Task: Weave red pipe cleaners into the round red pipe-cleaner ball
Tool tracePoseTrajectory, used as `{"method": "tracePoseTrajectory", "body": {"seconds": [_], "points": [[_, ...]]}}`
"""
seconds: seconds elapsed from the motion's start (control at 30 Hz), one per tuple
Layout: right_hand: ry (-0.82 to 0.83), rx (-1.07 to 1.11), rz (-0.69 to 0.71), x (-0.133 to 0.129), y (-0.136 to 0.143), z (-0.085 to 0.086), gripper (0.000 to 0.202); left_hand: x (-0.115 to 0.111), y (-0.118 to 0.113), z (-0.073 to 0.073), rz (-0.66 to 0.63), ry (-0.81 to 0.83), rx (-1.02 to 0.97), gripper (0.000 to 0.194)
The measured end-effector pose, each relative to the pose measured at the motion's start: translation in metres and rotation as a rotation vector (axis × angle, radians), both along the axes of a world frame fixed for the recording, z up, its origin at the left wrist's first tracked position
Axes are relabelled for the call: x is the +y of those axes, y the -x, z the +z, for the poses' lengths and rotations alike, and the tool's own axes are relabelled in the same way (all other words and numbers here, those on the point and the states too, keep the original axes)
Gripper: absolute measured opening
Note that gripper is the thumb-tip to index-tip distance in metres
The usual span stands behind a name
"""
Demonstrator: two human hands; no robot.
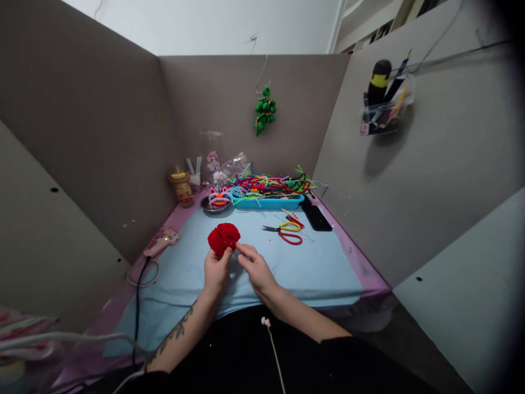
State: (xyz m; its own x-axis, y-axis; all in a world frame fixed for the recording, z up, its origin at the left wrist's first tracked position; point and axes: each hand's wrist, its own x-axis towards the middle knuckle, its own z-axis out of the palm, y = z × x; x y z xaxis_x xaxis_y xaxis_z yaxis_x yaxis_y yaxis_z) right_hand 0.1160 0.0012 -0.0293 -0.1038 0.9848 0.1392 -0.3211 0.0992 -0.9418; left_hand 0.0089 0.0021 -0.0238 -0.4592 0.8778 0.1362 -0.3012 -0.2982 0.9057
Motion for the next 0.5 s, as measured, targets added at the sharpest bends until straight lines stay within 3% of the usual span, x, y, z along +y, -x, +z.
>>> {"method": "tracePoseTrajectory", "body": {"seconds": [0.2, 0.37, 0.5], "points": [[0.270, 0.246, 0.265, -0.0032, -0.0028, 0.0053, 0.048, -0.0008, 0.0006, 0.0009, 0.008, 0.017, 0.023, 0.041], [0.330, 0.367, 0.426, -0.0017, -0.0083, 0.0104, 0.038, -0.0014, 0.0075, 0.0014, 0.003, 0.000, 0.091, 0.035], [0.352, 0.392, 0.451, 0.0039, -0.0106, 0.0074, 0.030, 0.0000, 0.0079, 0.0001, -0.076, 0.011, 0.031, 0.036]]}}
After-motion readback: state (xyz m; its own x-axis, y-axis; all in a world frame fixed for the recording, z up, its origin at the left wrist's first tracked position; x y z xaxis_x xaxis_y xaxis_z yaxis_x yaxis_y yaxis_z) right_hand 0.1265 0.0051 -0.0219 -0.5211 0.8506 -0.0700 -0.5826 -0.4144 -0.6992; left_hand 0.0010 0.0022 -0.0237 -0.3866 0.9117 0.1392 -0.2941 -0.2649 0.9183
